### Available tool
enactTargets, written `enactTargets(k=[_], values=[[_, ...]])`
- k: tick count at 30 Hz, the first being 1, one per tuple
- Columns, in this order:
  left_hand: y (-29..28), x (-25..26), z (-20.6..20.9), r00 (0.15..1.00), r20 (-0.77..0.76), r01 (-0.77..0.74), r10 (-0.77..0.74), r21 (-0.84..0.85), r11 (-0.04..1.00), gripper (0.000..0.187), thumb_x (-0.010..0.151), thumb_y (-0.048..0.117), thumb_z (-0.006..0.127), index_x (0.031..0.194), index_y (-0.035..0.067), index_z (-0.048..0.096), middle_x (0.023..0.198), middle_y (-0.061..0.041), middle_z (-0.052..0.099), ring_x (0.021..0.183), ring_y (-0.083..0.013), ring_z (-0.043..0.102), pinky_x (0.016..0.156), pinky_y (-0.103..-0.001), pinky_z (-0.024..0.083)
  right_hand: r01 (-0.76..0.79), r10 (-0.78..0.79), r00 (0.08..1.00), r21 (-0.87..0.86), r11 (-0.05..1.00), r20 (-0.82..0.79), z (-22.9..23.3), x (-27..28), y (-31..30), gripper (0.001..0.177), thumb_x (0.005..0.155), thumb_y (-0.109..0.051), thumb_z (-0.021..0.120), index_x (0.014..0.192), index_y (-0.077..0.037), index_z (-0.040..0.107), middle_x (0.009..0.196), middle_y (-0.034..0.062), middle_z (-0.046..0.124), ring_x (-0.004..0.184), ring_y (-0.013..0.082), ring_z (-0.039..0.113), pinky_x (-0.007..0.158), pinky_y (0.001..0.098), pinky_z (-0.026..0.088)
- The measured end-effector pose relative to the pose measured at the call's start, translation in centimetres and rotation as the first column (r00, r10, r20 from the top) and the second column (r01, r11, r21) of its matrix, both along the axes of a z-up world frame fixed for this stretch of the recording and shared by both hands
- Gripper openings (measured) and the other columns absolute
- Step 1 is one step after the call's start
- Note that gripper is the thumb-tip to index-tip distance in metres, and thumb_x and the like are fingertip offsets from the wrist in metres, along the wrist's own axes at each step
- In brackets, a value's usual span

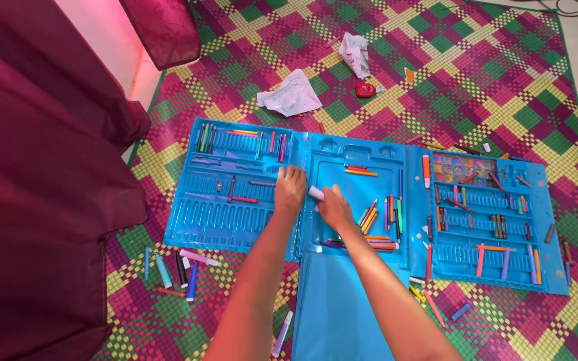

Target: The person organizes stationery items on a colorful mat. They stack papers, place items into a plastic bag, and arrange pens and markers into a blue stationery case.

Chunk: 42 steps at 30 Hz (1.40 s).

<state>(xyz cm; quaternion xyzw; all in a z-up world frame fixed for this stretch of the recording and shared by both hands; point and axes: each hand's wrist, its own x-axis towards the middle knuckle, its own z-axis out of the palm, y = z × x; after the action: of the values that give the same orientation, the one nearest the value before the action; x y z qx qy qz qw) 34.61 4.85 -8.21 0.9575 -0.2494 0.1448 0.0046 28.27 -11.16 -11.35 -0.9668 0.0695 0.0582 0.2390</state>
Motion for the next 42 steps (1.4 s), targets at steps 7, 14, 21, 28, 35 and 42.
enactTargets(k=[7,14,21,28,35,42], values=[[0.8,-5.4,1.4,0.984,-0.116,-0.165,0.136,-0.296,0.941,0.01,0.088,0.012,0.066,0.098,0.012,0.068,0.095,-0.01,0.069,0.104,-0.0279,0.062,0.094,-0.044,0.042,0.285,-0.253,0.958,0.37,0.884,-0.133,5.5,-1.7,2.1,0.038,0.098,-0.036,0.073,0.112,-0.001,0.067,0.102,0.0208,0.074,0.092,0.0346,0.077,0.077,0.0454,0.057],[4.4,-14.7,1.9,0.877,-0.476,-0.416,-0.072,-0.825,0.384,0.035,0.083,0.003,0.073,0.116,0.007,0.06,0.09,-0.012,0.072,0.082,-0.0276,0.072,0.069,-0.041,0.056,0.251,-0.096,0.968,0.906,0.34,-0.232,7.6,-8.4,5.8,0.021,0.091,-0.016,0.07,0.108,-0.005,0.066,0.096,0.0041,0.072,0.086,0.0153,0.072,0.07,0.0291,0.064],[17.5,-29.3,9.6,0.863,-0.473,-0.505,0.179,-0.829,0.241,0.031,0.079,0.002,0.074,0.108,0.004,0.063,0.098,-0.012,0.067,0.087,-0.0237,0.07,0.078,-0.036,0.056,0.35,-0.084,0.935,0.867,0.354,-0.343,6.5,-17.7,13.4,0.021,0.089,-0.009,0.075,0.103,0.006,0.069,0.094,0.0148,0.076,0.079,0.0229,0.076,0.068,0.0309,0.062],[38.5,-44.0,21.6,0.445,0.131,-0.812,0.886,-0.357,0.461,0.054,0.081,0.025,0.071,0.13,0.003,0.061,0.118,-0.021,0.061,0.117,-0.0402,0.053,0.104,-0.056,0.039,0.176,0.14,0.949,0.841,0.511,-0.284,3.3,-22.0,22.6,0.031,0.085,-0.006,0.077,0.114,0.004,0.072,0.096,0.0133,0.077,0.083,0.0211,0.075,0.07,0.0316,0.062],[46.4,-41.2,13.1,0.402,-0.175,-0.916,0.899,-0.1,0.39,0.039,0.082,0.033,0.069,0.109,0.006,0.068,0.104,-0.02,0.074,0.097,-0.0364,0.07,0.091,-0.051,0.05,0.189,0.208,0.932,0.887,0.421,-0.298,7.5,-21.1,24.3,0.036,0.083,0.0,0.075,0.119,0.003,0.068,0.101,0.0124,0.075,0.085,0.0212,0.077,0.074,0.0327,0.066],[30.5,-29.6,21.8,0.599,-0.564,-0.801,0.569,-0.441,0.405,0.036,0.089,0.037,0.065,0.098,0.003,0.07,0.096,-0.027,0.073,0.095,-0.0453,0.07,0.081,-0.056,0.054,0.074,0.29,0.926,0.87,0.487,-0.241,9.7,-19.7,22.7,0.031,0.087,-0.005,0.078,0.113,0.008,0.069,0.1,0.0181,0.077,0.082,0.0242,0.076,0.072,0.0347,0.064]])
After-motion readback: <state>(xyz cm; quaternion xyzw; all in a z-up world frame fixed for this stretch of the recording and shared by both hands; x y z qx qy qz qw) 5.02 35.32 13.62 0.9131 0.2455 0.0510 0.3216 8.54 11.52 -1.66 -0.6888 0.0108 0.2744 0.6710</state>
